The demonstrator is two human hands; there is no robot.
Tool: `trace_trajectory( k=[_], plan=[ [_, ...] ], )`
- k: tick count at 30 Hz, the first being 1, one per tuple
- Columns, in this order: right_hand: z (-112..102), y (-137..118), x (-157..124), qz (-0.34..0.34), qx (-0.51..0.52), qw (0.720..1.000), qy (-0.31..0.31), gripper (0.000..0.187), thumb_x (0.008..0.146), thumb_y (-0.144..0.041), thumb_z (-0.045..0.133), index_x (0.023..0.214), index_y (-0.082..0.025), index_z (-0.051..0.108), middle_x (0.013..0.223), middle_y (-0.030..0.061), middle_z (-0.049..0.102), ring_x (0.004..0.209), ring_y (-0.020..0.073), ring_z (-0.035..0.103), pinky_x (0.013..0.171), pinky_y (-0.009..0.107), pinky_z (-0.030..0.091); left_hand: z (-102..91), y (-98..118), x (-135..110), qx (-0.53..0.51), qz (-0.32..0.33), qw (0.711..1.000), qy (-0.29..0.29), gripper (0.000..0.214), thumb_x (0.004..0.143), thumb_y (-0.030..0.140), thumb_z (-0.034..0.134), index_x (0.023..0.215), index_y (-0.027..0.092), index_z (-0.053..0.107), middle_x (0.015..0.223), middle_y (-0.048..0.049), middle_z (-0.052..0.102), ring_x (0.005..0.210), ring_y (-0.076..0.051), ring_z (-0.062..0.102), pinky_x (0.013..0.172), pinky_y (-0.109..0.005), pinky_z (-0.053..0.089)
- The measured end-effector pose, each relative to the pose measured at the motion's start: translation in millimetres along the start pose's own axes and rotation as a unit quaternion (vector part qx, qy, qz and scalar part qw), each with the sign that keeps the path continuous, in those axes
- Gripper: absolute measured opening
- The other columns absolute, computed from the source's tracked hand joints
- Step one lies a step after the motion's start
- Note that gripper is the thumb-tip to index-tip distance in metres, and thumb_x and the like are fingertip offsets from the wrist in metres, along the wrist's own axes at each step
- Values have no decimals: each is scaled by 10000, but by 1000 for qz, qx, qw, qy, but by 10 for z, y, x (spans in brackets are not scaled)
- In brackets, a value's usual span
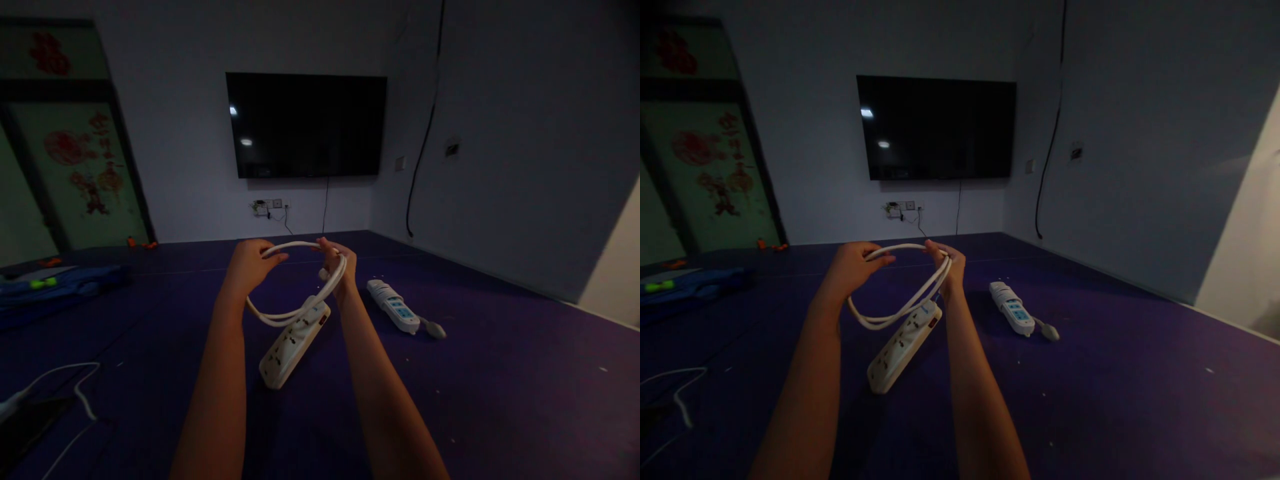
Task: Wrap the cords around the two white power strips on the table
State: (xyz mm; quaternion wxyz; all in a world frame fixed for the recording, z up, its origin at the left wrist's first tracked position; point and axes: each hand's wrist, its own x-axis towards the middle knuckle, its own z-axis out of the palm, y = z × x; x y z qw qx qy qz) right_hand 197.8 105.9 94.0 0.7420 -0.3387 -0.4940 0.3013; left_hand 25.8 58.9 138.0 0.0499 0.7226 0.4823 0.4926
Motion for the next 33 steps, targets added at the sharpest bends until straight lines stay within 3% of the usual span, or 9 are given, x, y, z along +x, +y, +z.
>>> trace_trajectory(
  k=[4, 10, 13, 16, 18, 24, 27, 30, 33],
  plan=[
    [40, -28, -23, -3, 45, 995, 87, 445, 594, -532, 707, 765, -121, 691, 486, -30, 496, 404, 73, 394, 375, 217, 308, 24, 28, 0, -128, -67, 989, -13, 344, 606, 231, 741, 927, 142, 658, 529, 28, 579, 424, -88, 434, 463, -229, 308],
    [45, -32, -21, -42, 47, 985, 161, 468, 594, -471, 722, 850, -81, 690, 618, 33, 618, 568, 138, 558, 521, 258, 445, 17, -49, 16, -139, -133, 980, -44, 460, 564, 132, 751, 1005, 126, 620, 517, 57, 544, 409, -82, 463, 452, -213, 354],
    [25, 37, 8, -56, 57, 977, 200, 531, 606, -498, 710, 917, -69, 681, 691, 56, 646, 626, 161, 588, 570, 282, 473, -2, -135, -10, -105, -191, 971, -96, 380, 547, 168, 774, 895, 128, 625, 532, 34, 573, 449, -109, 527, 467, -219, 397],
    [-2, 90, 39, -68, 67, 967, 236, 590, 601, -515, 712, 970, -57, 668, 723, 65, 650, 655, 175, 600, 595, 298, 485, -3, -181, -52, -91, -263, 944, -177, 243, 627, 315, 736, 693, 130, 592, 508, -23, 601, 459, -152, 574, 463, -247, 434],
    [-18, 96, 52, -80, 64, 963, 250, 592, 604, -508, 715, 974, -48, 666, 750, 78, 655, 679, 182, 605, 619, 308, 490, 18, -177, -63, -120, -288, 931, -189, 243, 683, 346, 692, 650, 138, 571, 489, -42, 606, 445, -160, 583, 445, -244, 436],
    [-13, 85, 62, -93, 41, 972, 209, 508, 610, -485, 712, 882, -55, 695, 767, 106, 676, 706, 192, 614, 661, 327, 490, 128, -111, 21, -353, -246, 902, 8, 149, 779, 293, 606, 748, 151, 573, 483, 15, 559, 391, -117, 562, 392, -189, 406],
    [0, 98, 65, -95, 26, 982, 164, 485, 643, -503, 678, 860, -71, 707, 783, 109, 688, 738, 200, 621, 682, 325, 479, 149, -117, 60, -438, -179, 878, 74, 144, 777, 287, 614, 779, 144, 605, 462, 67, 472, 295, -35, 410, 330, -143, 316],
    [-7, 109, 71, -90, 5, 988, 128, 486, 645, -515, 669, 858, -81, 713, 781, 102, 691, 739, 201, 617, 668, 309, 463, 144, -137, 66, -463, -97, 875, 101, 166, 734, 314, 662, 734, 151, 627, 449, 84, 416, 266, -2, 272, 282, -148, 188],
    [-32, 129, 72, -92, -37, 991, 88, 459, 643, -527, 664, 764, -88, 717, 703, 78, 672, 676, 186, 592, 598, 274, 431, 121, -159, 67, -403, -30, 900, 162, 186, 701, 340, 691, 717, 158, 654, 441, 77, 414, 285, -18, 292, 293, -173, 195]
  ],
)
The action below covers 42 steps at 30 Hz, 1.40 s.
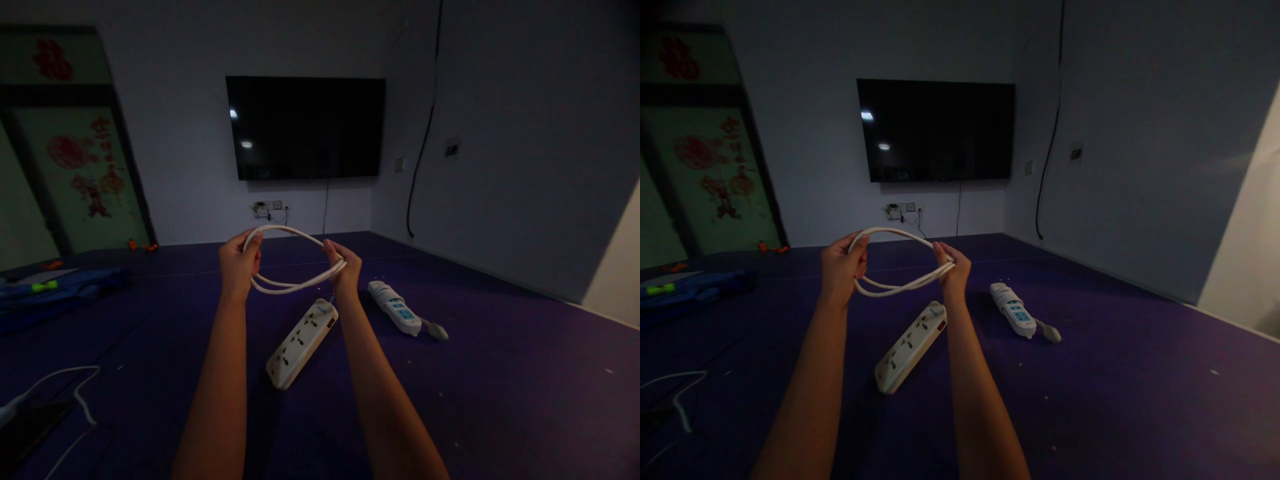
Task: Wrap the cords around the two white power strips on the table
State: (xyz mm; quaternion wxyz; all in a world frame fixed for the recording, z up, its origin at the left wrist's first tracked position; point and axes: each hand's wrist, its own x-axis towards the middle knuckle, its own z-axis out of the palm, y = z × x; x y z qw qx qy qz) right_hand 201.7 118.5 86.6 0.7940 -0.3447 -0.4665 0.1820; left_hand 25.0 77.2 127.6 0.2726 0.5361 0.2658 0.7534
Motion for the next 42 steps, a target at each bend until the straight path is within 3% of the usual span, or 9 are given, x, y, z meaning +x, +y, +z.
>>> trace_trajectory(
  k=[7, 12, 18, 23, 27, 31, 36, 39, 42],
  plan=[
    [-41, 100, -56, -21, -48, 992, -113, 485, 690, -561, 615, 716, -88, 720, 540, 26, 590, 504, 127, 488, 469, 234, 341, -104, -16, 86, 106, 129, 977, 129, 270, 618, 348, 745, 796, 156, 680, 532, 33, 558, 404, -45, 437, 368, -160, 293],
    [33, 139, -82, -44, -36, 998, -8, 495, 715, -538, 602, 869, -82, 717, 773, 91, 685, 726, 207, 614, 640, 288, 464, 7, 22, 98, -90, -13, 990, 111, 310, 607, 320, 744, 826, 148, 607, 608, -5, 630, 360, -27, 382, 338, -159, 249],
    [95, 182, -85, -54, -47, 985, 159, 486, 761, -509, 557, 919, -72, 703, 873, 125, 694, 849, 241, 632, 783, 349, 481, 242, 66, -7, -327, -190, 917, 128, 347, 677, 483, 646, 801, 175, 544, 779, -65, 655, 591, -106, 586, 518, -208, 441],
    [56, 184, -76, -47, -81, 966, 243, 506, 803, -511, 514, 951, -63, 698, 881, 131, 690, 834, 244, 631, 786, 353, 481, 446, 26, -235, -310, -304, 871, 230, 478, 671, 634, 558, 860, 197, 519, 841, -48, 599, 768, -146, 608, 558, -226, 435],
    [44, 212, -72, -42, -82, 962, 256, 574, 797, -519, 530, 1042, -16, 661, 930, 166, 673, 868, 264, 627, 804, 377, 474, 672, 6, -411, -245, -367, 880, 176, 522, 689, 701, 505, 871, 212, 516, 930, -66, 567, 845, -175, 605, 575, -247, 446],
    [32, 236, -62, -38, -65, 965, 251, 597, 799, -517, 523, 1067, 2, 644, 943, 180, 671, 860, 267, 631, 784, 378, 484, 823, 4, -455, -270, -323, 895, 144, 377, 787, 583, 513, 843, 210, 491, 919, -68, 588, 804, -161, 621, 643, -262, 488],
    [50, 212, -58, -51, -48, 975, 213, 598, 751, -551, 550, 997, -22, 685, 880, 148, 681, 799, 259, 628, 715, 342, 481, 764, 59, -357, -338, -250, 898, 126, 304, 927, 438, 337, 818, 192, 479, 673, -9, 604, 583, -99, 598, 601, -234, 483],
    [83, 186, -90, -46, -47, 985, 159, 574, 752, -580, 521, 901, -57, 705, 770, 97, 667, 726, 219, 605, 640, 291, 456, 659, 100, -299, -346, -203, 912, 91, 337, 932, 433, 326, 740, 196, 470, 470, 67, 455, 347, -46, 391, 418, -176, 352],
    [101, 163, -143, -43, -64, 993, 85, 542, 778, -600, 466, 697, -106, 674, 561, 19, 558, 561, 147, 514, 524, 239, 383, 547, 139, -248, -340, -147, 929, 17, 351, 899, 463, 406, 678, 196, 462, 410, 95, 327, 292, -31, 219, 337, -174, 214]
  ],
)
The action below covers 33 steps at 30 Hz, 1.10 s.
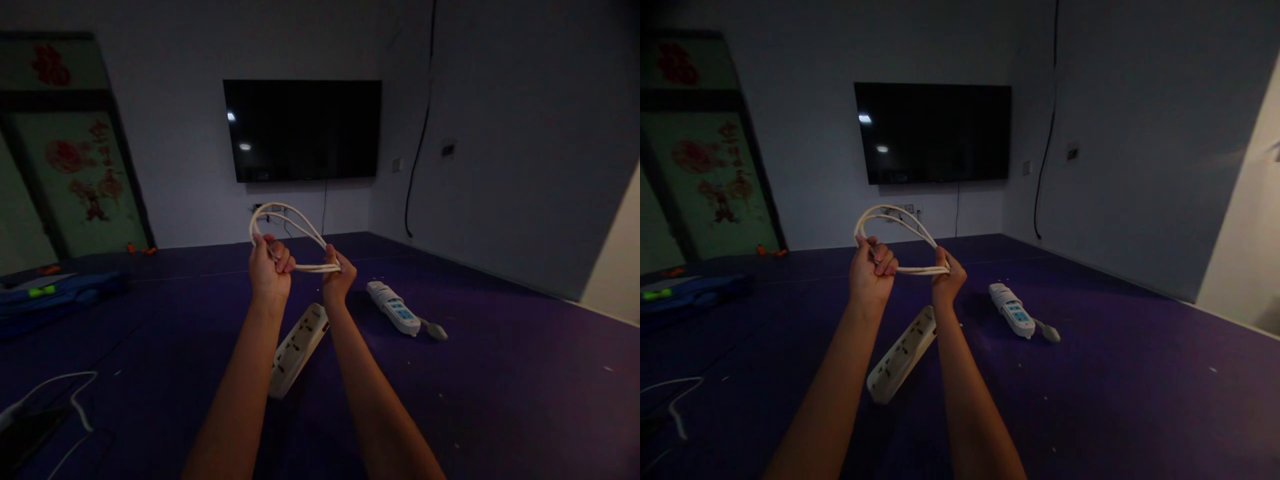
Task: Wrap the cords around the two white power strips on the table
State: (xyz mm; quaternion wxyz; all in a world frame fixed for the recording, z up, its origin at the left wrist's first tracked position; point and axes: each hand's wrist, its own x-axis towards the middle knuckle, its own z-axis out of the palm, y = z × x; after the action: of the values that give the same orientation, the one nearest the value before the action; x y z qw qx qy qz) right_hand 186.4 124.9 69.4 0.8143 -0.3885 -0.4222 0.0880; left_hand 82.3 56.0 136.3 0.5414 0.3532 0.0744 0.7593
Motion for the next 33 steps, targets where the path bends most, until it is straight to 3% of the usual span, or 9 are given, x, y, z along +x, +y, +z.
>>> trace_trajectory(
  k=[5, 11, 16, 23, 28, 33],
  plan=[
    [-8, 0, -15, -15, 16, 993, -118, 498, 795, -558, 459, 524, -150, 547, 463, -24, 420, 476, 102, 385, 469, 227, 294, -58, 134, 42, 33, 25, 998, -51, 356, 873, 480, 457, 656, 197, 471, 423, 91, 303, 300, -29, 167, 321, -189, 153],
    [-5, 58, 75, 27, 74, 965, -249, 329, 695, -428, 555, 664, -121, 670, 502, -18, 515, 470, 92, 394, 485, 223, 310, -58, 73, 80, 17, 73, 997, -23, 325, 880, 464, 454, 697, 201, 508, 480, 67, 399, 345, -29, 281, 377, -187, 270],
    [-26, 70, 96, 74, 80, 972, -207, 299, 617, -347, 514, 725, -127, 685, 559, 13, 593, 480, 100, 420, 468, 214, 304, -48, -83, 98, 82, 75, 993, 28, 234, 799, 421, 594, 829, 191, 563, 728, -1, 602, 565, -59, 547, 564, -196, 441],
    [-33, 86, 115, 35, 93, 972, -213, 167, 609, -273, 479, 554, -160, 590, 686, 32, 635, 626, 128, 512, 538, 208, 354, -108, -134, 121, 144, -29, 984, 96, 385, 681, 280, 722, 1014, 237, 533, 851, -21, 625, 723, -138, 616, 607, -248, 476],
    [-28, 25, 109, 44, 78, 972, -216, 195, 642, -321, 514, 606, -156, 611, 504, -25, 504, 497, 101, 413, 476, 207, 303, -210, -104, 172, 216, -37, 974, 56, 381, 670, 382, 724, 979, 217, 577, 959, -72, 650, 872, -185, 624, 637, -251, 467],
    [-75, -4, 133, 81, 75, 965, -240, 262, 651, -403, 527, 567, -161, 579, 472, -55, 385, 440, 71, 284, 429, 211, 205, -324, -58, 163, 329, -21, 943, -37, 558, 566, 320, 801, 1069, 203, 590, 1189, -131, 595, 1152, -246, 524, 872, -308, 435]
  ],
)
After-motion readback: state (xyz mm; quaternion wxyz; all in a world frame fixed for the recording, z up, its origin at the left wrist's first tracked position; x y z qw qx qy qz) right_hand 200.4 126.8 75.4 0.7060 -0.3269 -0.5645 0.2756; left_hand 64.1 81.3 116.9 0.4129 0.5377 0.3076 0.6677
